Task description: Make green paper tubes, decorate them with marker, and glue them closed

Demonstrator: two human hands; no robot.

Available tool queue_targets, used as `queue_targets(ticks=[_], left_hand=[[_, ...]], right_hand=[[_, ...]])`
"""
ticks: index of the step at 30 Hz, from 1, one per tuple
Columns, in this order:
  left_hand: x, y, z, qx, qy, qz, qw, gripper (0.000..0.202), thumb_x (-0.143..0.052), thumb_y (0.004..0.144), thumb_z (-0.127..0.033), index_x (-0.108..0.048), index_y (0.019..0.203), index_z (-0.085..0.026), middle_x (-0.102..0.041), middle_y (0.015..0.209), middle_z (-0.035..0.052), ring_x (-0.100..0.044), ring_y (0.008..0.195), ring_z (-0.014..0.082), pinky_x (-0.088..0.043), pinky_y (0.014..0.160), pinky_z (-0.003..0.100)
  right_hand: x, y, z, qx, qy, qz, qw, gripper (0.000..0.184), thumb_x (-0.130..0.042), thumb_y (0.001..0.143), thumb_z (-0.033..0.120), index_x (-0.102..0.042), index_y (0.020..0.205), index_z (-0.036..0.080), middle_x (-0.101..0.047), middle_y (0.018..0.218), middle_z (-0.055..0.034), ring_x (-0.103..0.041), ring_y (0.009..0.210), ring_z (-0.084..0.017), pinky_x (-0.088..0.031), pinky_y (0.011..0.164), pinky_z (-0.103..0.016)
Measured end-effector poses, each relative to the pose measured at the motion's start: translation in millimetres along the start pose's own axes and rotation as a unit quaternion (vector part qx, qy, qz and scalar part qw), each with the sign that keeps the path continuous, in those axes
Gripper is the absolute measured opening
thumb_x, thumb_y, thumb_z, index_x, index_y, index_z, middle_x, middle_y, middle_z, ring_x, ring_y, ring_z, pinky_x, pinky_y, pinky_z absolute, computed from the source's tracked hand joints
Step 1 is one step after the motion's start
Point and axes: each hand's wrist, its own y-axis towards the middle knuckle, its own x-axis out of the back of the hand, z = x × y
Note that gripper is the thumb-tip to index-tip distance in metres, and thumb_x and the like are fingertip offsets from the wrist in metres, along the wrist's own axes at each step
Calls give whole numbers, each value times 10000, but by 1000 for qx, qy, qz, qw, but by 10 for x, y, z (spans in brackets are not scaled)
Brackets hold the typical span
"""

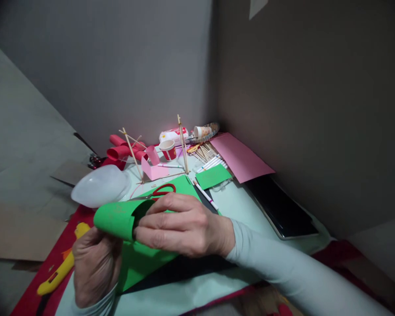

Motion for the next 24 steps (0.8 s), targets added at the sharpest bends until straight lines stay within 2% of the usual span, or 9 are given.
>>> queue_targets(ticks=[3, 8, 13, 19, 22, 24], left_hand=[[-26, 21, -1, 10, -3, 8, 1000, 220, -910, 619, -354, -736, 634, -220, -554, 519, -42, -460, 502, 109, -405, 477, 240], [-11, 14, 10, -4, 10, 5, 1000, 213, -890, 651, -336, -722, 617, -210, -578, 548, -26, -492, 549, 119, -425, 517, 242], [36, -8, 6, -12, 9, 10, 1000, 187, -866, 723, -343, -749, 643, -221, -589, 567, -15, -513, 564, 128, -446, 530, 248], [34, -14, -60, -6, -22, 69, 997, 266, -913, 665, -473, -782, 662, -242, -625, 559, -8, -549, 504, 136, -467, 478, 258], [49, -30, -100, 2, -18, 93, 995, 224, -905, 696, -427, -788, 663, -239, -634, 544, -7, -551, 461, 134, -449, 448, 258], [69, -52, -120, -12, 20, 93, 995, 166, -876, 743, -368, -796, 682, -236, -665, 572, 0, -574, 477, 143, -459, 471, 269]], right_hand=[[11, 4, 18, 6, -13, 10, 1000, 229, -543, 1022, 83, -761, 1064, 29, -811, 1039, -148, -694, 960, -238, -622, 852, -365], [-116, -52, -63, -13, 4, -87, 996, 285, -499, 1054, 137, -752, 991, 21, -794, 911, -165, -686, 893, -220, -638, 805, -356], [-105, -82, -101, 3, 31, -45, 998, 217, -533, 1022, 103, -740, 1060, 52, -802, 989, -180, -706, 941, -252, -634, 848, -387], [-135, -75, -92, -56, 68, -79, 993, 210, -527, 1040, 133, -734, 1076, 136, -804, 934, -121, -691, 908, -211, -629, 807, -375], [-154, -70, -117, -72, 113, -83, 988, 160, -572, 1020, 129, -732, 1035, 131, -788, 891, -117, -683, 881, -207, -614, 806, -377], [-155, -64, -137, -101, 137, -82, 982, 119, -618, 1002, 143, -734, 998, 119, -767, 857, -115, -665, 862, -202, -604, 799, -369]])
